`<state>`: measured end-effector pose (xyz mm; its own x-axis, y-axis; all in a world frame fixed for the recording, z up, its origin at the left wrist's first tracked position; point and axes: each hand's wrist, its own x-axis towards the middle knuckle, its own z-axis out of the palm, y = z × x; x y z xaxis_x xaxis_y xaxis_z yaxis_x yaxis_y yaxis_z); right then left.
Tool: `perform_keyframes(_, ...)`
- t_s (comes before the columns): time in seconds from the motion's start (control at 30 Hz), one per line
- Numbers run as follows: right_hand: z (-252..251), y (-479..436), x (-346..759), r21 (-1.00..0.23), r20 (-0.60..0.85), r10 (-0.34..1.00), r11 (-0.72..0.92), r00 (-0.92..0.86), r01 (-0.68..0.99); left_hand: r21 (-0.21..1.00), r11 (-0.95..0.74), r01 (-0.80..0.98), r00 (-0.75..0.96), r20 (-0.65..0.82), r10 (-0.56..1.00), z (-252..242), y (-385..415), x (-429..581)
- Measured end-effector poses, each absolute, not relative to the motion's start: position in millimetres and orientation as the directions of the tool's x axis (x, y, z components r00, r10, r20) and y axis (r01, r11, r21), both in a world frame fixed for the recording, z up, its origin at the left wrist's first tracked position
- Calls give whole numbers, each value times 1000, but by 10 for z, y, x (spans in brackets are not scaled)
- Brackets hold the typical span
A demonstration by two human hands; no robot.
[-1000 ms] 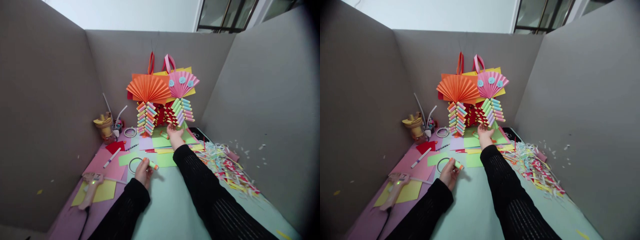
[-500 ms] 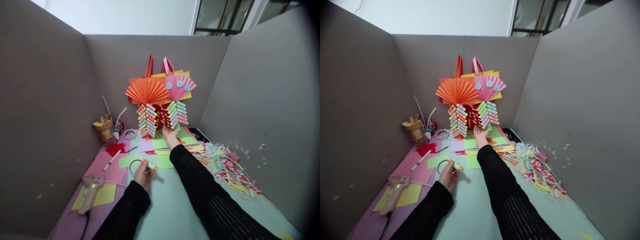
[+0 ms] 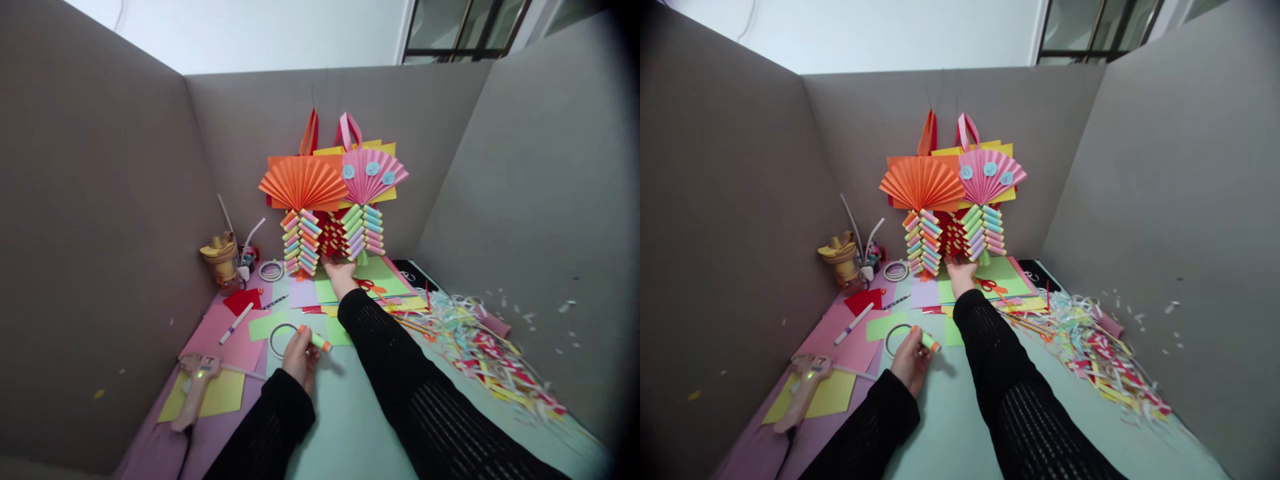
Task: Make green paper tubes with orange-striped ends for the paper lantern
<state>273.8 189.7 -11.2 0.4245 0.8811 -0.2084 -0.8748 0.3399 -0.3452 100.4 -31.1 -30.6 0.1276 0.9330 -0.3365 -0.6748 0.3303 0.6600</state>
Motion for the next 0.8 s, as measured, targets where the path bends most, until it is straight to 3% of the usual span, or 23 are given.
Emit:
perform_keyframes(0.2, -113, 1618, 3046, -295, -378, 811, 352, 447, -888, 677, 336, -655, 131, -336, 933, -310, -316, 1006)
perform_keyframes(0.43, 55, 1323, 3339, -333, -403, 756, 404, 516, -852, 696, 301, -652, 93, -321, 942, -291, -304, 982)
perform_keyframes(0.6, 50, 1318, 3317, -456, -356, 778, 339, 518, -823, 694, 293, -658, 88, -315, 945, -276, -311, 981)
perform_keyframes(0.8, -106, 1601, 2826, -690, -238, 879, 147, 414, -708, 678, 282, -679, 68, -324, 944, -278, -296, 989)
